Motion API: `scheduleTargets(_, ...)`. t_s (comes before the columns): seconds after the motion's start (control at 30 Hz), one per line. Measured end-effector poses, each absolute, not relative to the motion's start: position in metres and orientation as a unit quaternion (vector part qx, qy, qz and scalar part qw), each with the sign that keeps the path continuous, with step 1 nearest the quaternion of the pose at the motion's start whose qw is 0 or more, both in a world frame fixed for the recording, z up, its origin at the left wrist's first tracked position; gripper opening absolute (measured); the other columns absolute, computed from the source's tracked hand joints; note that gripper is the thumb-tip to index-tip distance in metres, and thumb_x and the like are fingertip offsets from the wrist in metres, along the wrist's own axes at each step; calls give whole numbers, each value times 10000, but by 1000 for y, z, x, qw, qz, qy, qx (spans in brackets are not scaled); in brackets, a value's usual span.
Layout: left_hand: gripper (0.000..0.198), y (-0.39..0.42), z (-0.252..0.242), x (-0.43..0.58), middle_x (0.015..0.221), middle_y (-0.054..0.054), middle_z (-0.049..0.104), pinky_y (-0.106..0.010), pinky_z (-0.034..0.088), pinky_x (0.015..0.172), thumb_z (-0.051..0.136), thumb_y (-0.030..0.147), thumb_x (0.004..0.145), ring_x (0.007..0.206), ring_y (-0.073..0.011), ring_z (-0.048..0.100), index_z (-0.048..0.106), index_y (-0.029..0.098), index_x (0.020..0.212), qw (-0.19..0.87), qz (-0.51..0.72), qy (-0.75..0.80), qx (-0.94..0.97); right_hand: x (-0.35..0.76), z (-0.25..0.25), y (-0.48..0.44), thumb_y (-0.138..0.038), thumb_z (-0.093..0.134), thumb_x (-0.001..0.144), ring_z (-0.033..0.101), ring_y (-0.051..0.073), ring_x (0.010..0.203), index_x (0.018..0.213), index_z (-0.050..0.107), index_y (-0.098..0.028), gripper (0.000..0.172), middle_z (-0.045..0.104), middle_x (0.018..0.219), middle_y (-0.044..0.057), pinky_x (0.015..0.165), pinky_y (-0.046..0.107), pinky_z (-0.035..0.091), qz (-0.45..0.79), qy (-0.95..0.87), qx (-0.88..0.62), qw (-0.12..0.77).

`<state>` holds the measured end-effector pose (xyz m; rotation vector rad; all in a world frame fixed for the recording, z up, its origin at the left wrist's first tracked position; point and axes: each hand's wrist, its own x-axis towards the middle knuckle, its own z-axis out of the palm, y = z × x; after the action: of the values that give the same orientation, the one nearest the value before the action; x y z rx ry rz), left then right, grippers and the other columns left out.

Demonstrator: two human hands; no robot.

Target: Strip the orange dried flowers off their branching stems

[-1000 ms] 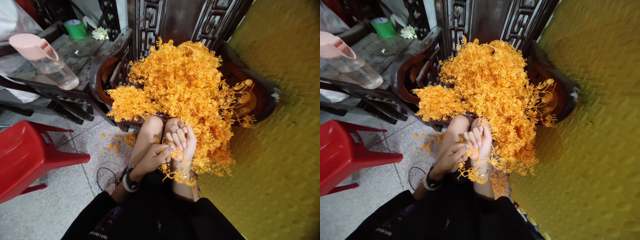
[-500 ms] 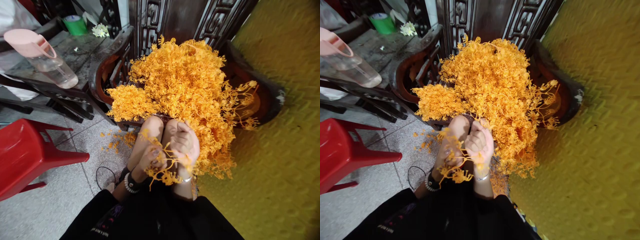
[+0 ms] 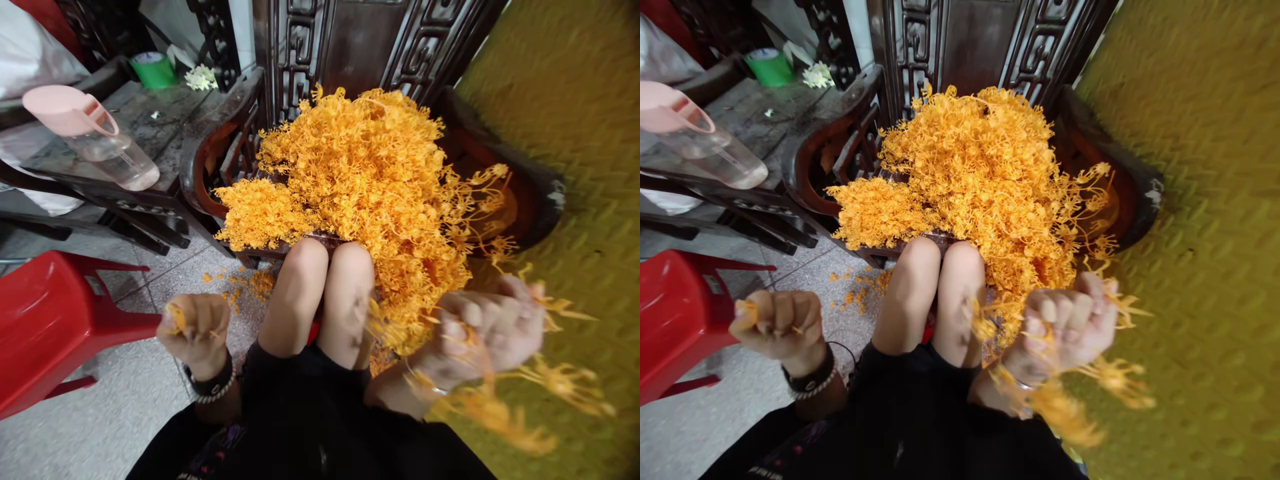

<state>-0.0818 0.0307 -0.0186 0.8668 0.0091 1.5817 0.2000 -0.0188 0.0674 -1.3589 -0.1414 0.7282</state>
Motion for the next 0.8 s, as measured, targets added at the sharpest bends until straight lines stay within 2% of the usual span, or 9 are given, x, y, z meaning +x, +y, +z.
scheduleTargets(0.03, 312, 27, -17, -75, 359, 83, 314, -133, 236, 285, 496, 398, 862, 276, -32, 208, 601, 162, 687, 636, 667, 1, 388, 196, 68, -18, -324, 189, 945, 116, -11, 240, 572, 311, -208, 410, 87, 334, -111, 376, 140, 102, 349, -94, -512, 779)
scheduleTargets(0.1, 330, 17, -14, -54, 350, 82, 308, -142, 233, 289, 462, 417, 883, 268, -38, 234, 651, 156, 812, 676, 617, 58, 399, 185, 64, -13, -279, 336, 924, 110, 32, 247, 593, 355, -213, 338, 173, 292, -114, 319, 169, 145, 366, -137, -376, 840)
scheduleTargets(0.2, 345, 1, -13, -23, 399, 60, 381, -166, 252, 343, 426, 388, 913, 317, -46, 285, 638, 129, 995, 733, 502, 180, 422, 169, 55, -2, -297, 343, 929, 92, 51, 257, 585, 362, -206, 356, 218, 282, -109, 326, 186, 196, 418, -138, -326, 837)
scheduleTargets(0.3, 355, -9, -7, -9, 461, 41, 388, -183, 233, 395, 369, 374, 940, 381, -46, 293, 613, 131, 854, 747, 428, 196, 469, 158, 49, 4, -340, 390, 921, 134, 58, 281, 586, 352, -207, 362, 241, 308, -105, 372, 193, 237, 396, -149, -335, 842)
scheduleTargets(0.37, 364, -13, 0, -5, 499, 29, 397, -197, 245, 431, 376, 365, 941, 423, -49, 316, 549, 137, 717, 736, 389, 206, 514, 152, 48, 5, -356, 402, 915, 139, 64, 297, 587, 344, -210, 363, 240, 324, -105, 391, 201, 239, 357, -154, -350, 852)
scheduleTargets(0.47, 429, -19, 8, 3, 517, 17, 401, -218, 247, 458, 337, 391, 952, 458, -62, 330, 464, 147, 622, 721, 357, 233, 546, 142, 48, 5, -364, 362, 925, 130, 71, 309, 587, 345, -214, 370, 229, 334, -104, 414, 216, 232, 294, -159, -371, 867)
scheduleTargets(0.57, 481, -25, 8, 14, 507, 25, 346, -230, 232, 453, 281, 460, 948, 459, -71, 288, 395, 162, 587, 724, 363, 244, 533, 133, 50, 4, -378, 353, 917, 146, 74, 304, 578, 346, -216, 375, 237, 339, -97, 408, 233, 193, 248, -159, -390, 872)
scheduleTargets(0.67, 489, -30, 3, 23, 526, 21, 361, -233, 249, 465, 304, 525, 921, 483, -78, 309, 384, 166, 599, 734, 322, 236, 549, 126, 51, 2, -392, 389, 886, 182, 71, 290, 559, 344, -217, 373, 261, 340, -87, 386, 242, 161, 205, -158, -399, 880)
scheduleTargets(0.8, 486, -33, -3, 28, 542, 16, 398, -228, 265, 464, 283, 540, 917, 492, -83, 328, 410, 163, 640, 749, 282, 267, 537, 118, 49, -1, -404, 502, 813, 247, 67, 292, 541, 396, -232, 339, 300, 330, -80, 376, 232, 207, 125, -163, -407, 890)
